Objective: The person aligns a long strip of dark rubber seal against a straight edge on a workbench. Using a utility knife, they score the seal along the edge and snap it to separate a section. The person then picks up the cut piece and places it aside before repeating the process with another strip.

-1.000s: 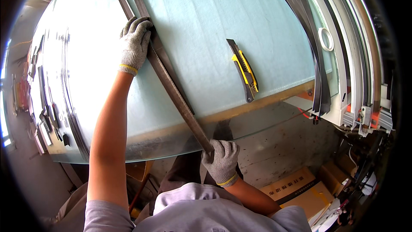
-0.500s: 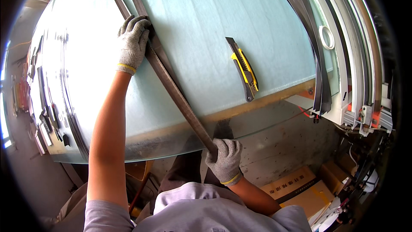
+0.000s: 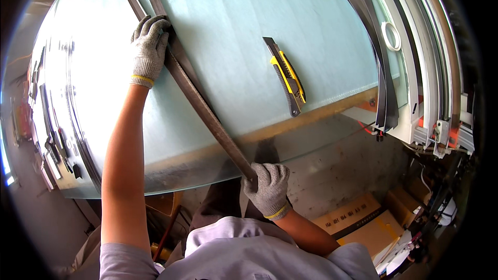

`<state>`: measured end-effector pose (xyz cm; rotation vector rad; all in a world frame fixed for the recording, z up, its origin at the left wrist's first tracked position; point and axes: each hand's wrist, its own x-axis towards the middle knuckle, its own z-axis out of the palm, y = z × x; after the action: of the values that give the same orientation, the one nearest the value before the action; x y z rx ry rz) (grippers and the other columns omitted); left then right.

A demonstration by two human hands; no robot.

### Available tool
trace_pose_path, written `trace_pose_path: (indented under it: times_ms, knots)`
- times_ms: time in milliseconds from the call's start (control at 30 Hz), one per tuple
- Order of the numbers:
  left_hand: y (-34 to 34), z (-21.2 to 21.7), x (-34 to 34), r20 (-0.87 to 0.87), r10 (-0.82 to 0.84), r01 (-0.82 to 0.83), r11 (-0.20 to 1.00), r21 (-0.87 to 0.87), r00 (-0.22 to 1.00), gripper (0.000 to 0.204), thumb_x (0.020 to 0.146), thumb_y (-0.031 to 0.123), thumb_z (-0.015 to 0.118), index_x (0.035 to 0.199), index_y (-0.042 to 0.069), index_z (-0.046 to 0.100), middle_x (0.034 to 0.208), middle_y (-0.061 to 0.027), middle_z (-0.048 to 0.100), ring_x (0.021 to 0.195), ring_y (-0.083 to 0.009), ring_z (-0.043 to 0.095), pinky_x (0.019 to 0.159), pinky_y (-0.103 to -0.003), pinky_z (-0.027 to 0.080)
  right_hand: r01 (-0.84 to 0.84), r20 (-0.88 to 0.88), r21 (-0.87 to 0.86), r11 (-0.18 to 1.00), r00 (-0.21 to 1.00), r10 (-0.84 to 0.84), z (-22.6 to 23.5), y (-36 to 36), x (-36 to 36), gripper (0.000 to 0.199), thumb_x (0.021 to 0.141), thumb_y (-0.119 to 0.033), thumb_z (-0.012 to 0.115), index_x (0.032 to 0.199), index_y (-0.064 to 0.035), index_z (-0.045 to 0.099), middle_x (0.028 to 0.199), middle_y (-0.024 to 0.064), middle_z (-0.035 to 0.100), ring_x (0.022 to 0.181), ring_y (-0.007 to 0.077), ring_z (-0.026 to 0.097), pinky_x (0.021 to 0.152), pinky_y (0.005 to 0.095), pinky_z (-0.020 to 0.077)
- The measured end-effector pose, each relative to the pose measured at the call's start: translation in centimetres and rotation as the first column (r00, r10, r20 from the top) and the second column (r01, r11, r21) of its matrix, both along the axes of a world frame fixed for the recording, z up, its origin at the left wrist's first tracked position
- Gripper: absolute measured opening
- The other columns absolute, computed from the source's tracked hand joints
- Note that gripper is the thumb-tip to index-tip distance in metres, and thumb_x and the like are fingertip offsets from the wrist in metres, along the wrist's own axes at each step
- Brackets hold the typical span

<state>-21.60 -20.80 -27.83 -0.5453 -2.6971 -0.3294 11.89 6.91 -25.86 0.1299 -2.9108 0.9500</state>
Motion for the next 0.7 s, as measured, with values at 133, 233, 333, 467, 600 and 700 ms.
trace_pose_path:
  times_ms: [133,233,333,467,600,700]
  knots:
    - [0.00,0.19,0.13,0.054,-0.003,0.004,1.000,-0.016,0.999,0.027,0.100,0.013,0.057,0.125,0.009,0.064,0.138,-0.0115,0.061,0.139,-0.0367,0.047,0.118,-0.050,0.033,0.001,0.001,-0.010,1.000,1.000,-0.001,0.05,0.01,-0.06,0.047,0.069,-0.017,0.079,0.112,-0.0103,0.063,0.099,0.0070,0.058,0.090,0.0307,0.056,0.085,0.0478,0.0437]
    - [-0.09,0.00,0.09,0.047,-0.006,0.007,1.000,-0.015,0.999,0.027,0.100,0.013,0.057,0.125,0.009,0.064,0.139,-0.0113,0.061,0.139,-0.0366,0.047,0.118,-0.050,0.033,-0.002,0.010,-0.002,1.000,1.000,0.002,0.20,-0.02,-0.10,0.046,0.069,-0.017,0.078,0.112,-0.0103,0.063,0.099,0.0071,0.058,0.090,0.0307,0.056,0.086,0.0478,0.0434]
    - [-0.12,-0.04,0.04,0.041,0.000,0.001,1.000,-0.028,0.999,0.027,0.100,0.013,0.056,0.125,0.009,0.064,0.139,-0.0114,0.061,0.139,-0.0367,0.047,0.118,-0.050,0.033,0.002,0.018,-0.012,1.000,1.000,-0.001,0.23,-0.10,-0.10,0.046,0.070,-0.017,0.078,0.112,-0.0101,0.063,0.099,0.0072,0.059,0.090,0.0310,0.056,0.086,0.0484,0.0436]
    - [-0.15,0.04,0.01,0.047,-0.014,0.014,1.000,-0.003,0.999,0.028,0.099,0.013,0.057,0.126,0.009,0.064,0.139,-0.0116,0.061,0.138,-0.0366,0.048,0.118,-0.050,0.034,0.021,0.025,-0.014,1.000,0.999,-0.020,0.08,-0.33,0.01,0.045,0.069,-0.016,0.078,0.111,-0.0096,0.063,0.100,0.0077,0.059,0.091,0.0316,0.056,0.087,0.0493,0.0439]
    - [-0.22,-0.13,-0.07,-0.002,-0.004,0.004,1.000,-0.006,1.000,0.023,0.098,0.017,0.060,0.119,0.012,0.068,0.133,-0.0076,0.064,0.135,-0.0363,0.050,0.115,-0.049,0.038,0.044,0.010,-0.013,0.999,0.999,-0.043,0.04,-0.60,0.17,0.047,0.070,-0.017,0.077,0.114,-0.0090,0.064,0.101,0.0080,0.059,0.091,0.0318,0.058,0.085,0.0487,0.0463]
    - [-0.17,-0.30,-0.23,-0.005,-0.011,0.011,1.000,-0.008,1.000,0.024,0.097,0.018,0.061,0.119,0.011,0.068,0.133,-0.0079,0.064,0.135,-0.0367,0.050,0.114,-0.050,0.038,0.045,0.000,-0.012,0.999,0.999,-0.045,-0.08,-0.54,0.23,0.047,0.071,-0.017,0.077,0.116,-0.0085,0.064,0.102,0.0085,0.059,0.091,0.0319,0.059,0.083,0.0483,0.0473]
